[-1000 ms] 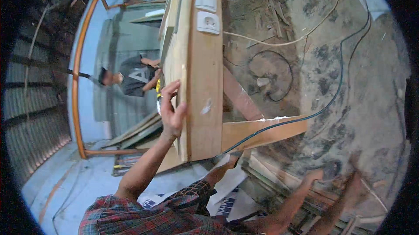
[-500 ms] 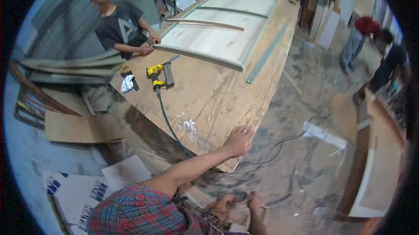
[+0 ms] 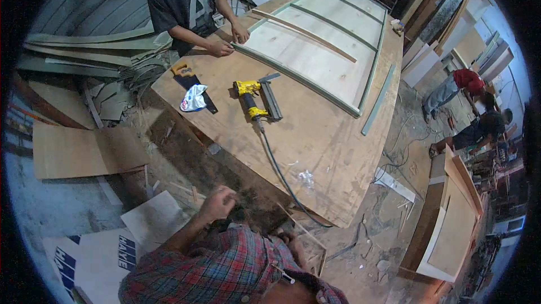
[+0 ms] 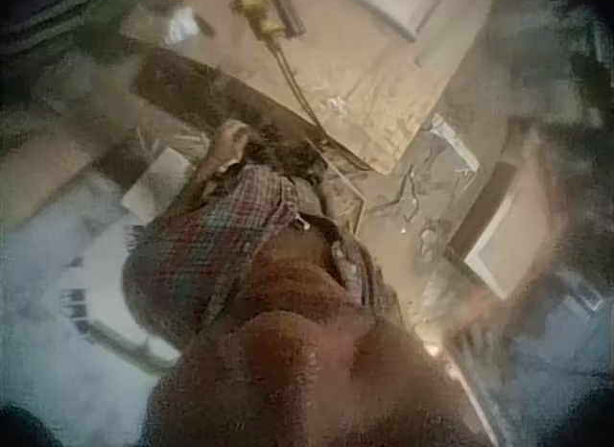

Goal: The person aligns wooden strips along the border of a wooden frame by hand and secures them into place using a pneumatic nail gun.

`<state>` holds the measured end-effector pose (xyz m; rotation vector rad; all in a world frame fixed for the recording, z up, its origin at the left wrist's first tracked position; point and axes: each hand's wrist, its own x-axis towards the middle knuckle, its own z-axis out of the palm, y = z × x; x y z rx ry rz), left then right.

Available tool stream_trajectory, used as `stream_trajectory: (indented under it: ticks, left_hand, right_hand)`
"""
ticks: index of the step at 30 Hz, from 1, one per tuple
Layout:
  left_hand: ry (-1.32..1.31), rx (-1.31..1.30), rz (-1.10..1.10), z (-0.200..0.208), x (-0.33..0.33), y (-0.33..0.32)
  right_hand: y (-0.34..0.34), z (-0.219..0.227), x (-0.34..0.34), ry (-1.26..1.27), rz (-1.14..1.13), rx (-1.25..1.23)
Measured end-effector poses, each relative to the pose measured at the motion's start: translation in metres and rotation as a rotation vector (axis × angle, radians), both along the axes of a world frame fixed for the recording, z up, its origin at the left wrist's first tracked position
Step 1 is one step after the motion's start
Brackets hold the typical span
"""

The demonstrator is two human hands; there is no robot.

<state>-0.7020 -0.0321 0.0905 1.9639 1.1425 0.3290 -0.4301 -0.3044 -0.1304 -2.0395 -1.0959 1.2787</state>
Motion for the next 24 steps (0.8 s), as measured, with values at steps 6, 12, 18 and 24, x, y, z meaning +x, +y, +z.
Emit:
stream_trajectory:
  ticks: [6,12,18,24]
  left_hand:
    - [0.014,0.188,0.204,-0.021,-0.051,0.110]
    - [-0.160,0.000,0.269,-0.020,0.008,0.202]
    - [-0.268,-0.291,0.119,0.010,0.036,0.276]
    - [-0.328,-0.245,0.086,-0.020,0.003,0.333]
  right_hand:
    - [0.169,0.177,-0.025,0.191,0.174,0.182]
    - [0.349,0.206,0.001,0.180,0.143,0.375]
    - [0.576,0.251,-0.003,-0.086,0.117,0.565]
    - [0.662,0.256,-0.009,-0.148,0.113,0.556]
